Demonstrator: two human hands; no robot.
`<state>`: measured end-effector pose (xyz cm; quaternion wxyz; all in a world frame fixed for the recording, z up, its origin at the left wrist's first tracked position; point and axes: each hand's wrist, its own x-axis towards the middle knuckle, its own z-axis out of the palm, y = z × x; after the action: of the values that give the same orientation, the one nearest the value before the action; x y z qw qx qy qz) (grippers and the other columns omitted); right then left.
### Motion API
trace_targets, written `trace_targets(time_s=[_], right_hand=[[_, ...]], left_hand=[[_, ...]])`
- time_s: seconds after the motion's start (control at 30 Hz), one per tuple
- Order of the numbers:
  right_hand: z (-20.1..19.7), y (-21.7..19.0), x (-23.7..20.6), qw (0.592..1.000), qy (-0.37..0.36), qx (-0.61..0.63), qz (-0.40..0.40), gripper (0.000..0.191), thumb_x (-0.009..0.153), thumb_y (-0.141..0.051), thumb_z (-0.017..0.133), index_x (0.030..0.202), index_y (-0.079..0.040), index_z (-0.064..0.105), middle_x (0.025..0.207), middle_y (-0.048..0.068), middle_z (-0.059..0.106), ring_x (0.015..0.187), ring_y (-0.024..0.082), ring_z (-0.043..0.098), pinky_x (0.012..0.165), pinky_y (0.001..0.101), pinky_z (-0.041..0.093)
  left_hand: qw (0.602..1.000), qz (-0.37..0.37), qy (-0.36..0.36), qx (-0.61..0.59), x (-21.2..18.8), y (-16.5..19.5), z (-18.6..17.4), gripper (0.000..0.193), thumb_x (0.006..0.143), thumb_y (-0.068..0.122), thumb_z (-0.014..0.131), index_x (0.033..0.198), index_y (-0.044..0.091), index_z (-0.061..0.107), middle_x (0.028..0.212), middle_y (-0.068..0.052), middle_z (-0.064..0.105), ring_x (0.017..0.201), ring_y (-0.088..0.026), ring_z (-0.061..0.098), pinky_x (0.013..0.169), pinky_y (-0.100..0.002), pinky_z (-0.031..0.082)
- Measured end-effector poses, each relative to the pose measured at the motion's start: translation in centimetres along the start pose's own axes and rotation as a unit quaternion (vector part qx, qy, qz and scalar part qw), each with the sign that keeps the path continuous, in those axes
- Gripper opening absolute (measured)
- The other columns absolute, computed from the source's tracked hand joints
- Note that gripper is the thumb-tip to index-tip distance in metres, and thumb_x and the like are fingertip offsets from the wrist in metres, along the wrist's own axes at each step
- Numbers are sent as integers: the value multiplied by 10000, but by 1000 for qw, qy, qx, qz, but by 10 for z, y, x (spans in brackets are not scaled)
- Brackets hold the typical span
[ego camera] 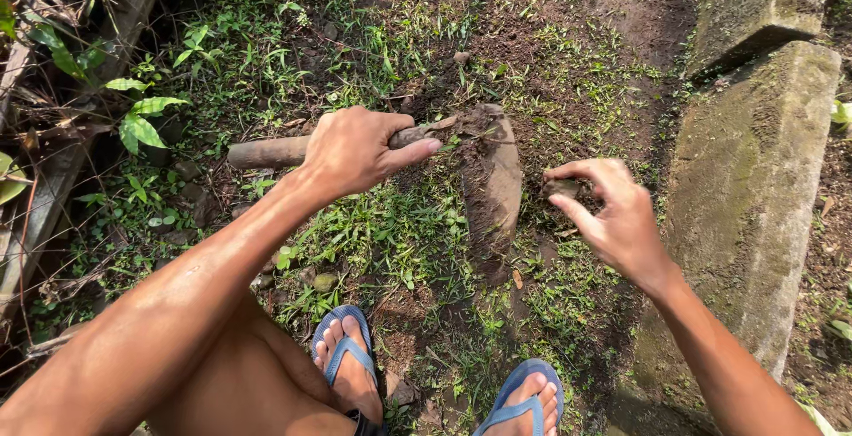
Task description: The person uses a hoe to loosen soil and remove weeds from a garden bed. They repeatedly strike the ground, pull up weeds by hand, and clear debris while working along a concrete border.
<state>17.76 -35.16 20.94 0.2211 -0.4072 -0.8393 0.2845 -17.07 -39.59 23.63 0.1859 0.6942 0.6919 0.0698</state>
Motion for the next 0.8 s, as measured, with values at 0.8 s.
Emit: trace_targets(time_s=[0.8], right_hand=[[6,-54,16,977,123,79,-157,310,867,57,832,1133,40,676,1193,136,621,1078,207,711,939,296,630]], left_hand=[[992,73,55,86,3,4,13,760,892,846,367,822,156,679,472,-45,541,407,-216,578,405,-404,461]])
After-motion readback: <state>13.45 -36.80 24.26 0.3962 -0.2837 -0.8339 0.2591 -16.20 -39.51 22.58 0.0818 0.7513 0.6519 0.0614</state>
